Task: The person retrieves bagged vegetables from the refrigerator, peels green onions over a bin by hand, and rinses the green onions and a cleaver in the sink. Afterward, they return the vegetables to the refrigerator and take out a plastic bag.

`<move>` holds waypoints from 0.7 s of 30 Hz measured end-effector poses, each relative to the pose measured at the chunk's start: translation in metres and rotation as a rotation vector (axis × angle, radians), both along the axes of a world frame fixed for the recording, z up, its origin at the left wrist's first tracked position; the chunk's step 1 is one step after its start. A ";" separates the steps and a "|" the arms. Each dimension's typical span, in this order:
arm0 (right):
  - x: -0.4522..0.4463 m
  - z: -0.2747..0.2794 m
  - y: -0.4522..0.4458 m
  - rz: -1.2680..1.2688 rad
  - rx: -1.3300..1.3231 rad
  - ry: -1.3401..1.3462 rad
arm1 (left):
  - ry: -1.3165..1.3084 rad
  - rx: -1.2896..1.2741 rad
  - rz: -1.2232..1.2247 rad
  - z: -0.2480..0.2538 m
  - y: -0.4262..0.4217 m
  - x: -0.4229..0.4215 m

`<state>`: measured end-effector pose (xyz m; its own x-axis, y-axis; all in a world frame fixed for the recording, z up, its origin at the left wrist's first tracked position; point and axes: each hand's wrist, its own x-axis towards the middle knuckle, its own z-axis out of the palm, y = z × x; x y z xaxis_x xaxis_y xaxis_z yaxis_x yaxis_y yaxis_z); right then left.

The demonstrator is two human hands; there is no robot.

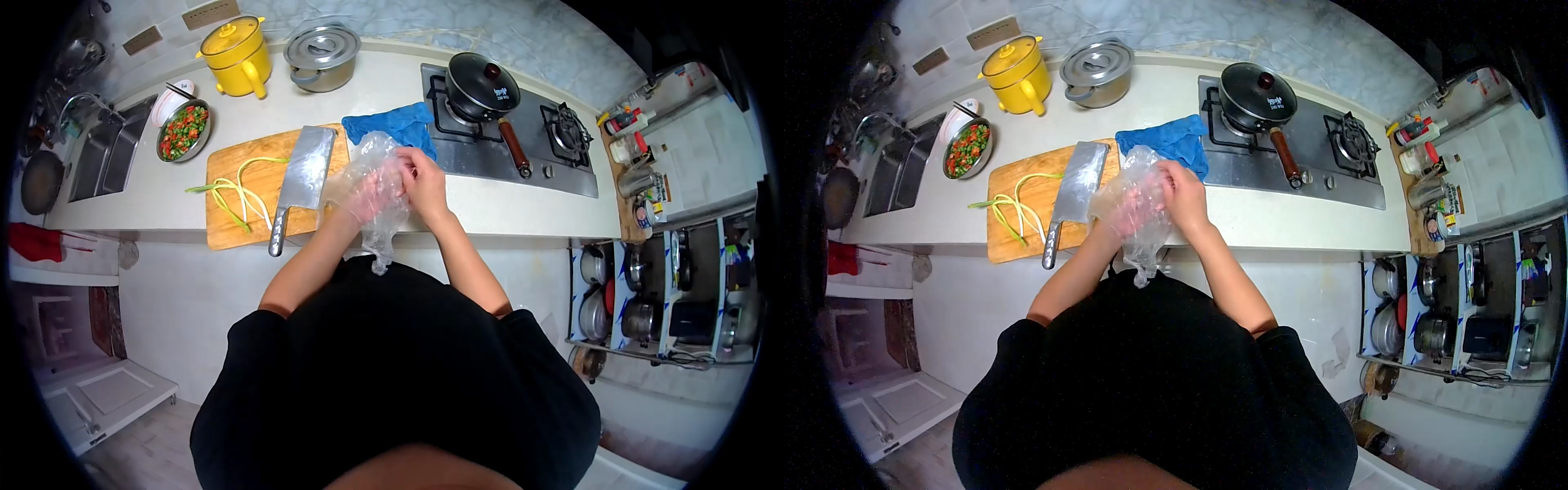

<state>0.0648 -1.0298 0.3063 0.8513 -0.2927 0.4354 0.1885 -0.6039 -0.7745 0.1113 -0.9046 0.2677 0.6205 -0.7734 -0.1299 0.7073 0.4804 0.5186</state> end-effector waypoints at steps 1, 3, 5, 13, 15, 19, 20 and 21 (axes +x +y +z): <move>-0.001 0.003 -0.003 -0.019 0.071 0.030 | 0.036 0.037 -0.010 -0.001 -0.001 0.003; -0.004 0.003 -0.007 -0.056 0.138 0.058 | 0.108 0.111 -0.034 0.000 -0.003 0.007; -0.003 -0.001 -0.011 -0.090 0.128 0.050 | 0.155 0.062 -0.129 0.006 -0.001 0.010; 0.000 -0.005 -0.026 -0.166 0.387 -0.083 | 0.079 -0.026 -0.127 -0.005 0.002 0.015; -0.003 -0.004 -0.025 -0.050 0.265 0.030 | 0.196 -0.102 -0.227 -0.001 0.003 0.018; -0.005 -0.002 -0.002 0.035 0.004 0.030 | 0.057 -0.035 -0.147 -0.027 0.002 0.023; -0.007 -0.001 0.003 0.060 0.219 0.095 | 0.091 -0.019 -0.149 -0.029 0.003 0.023; -0.009 -0.001 0.008 0.085 0.436 0.161 | 0.125 -0.001 -0.151 -0.028 0.006 0.022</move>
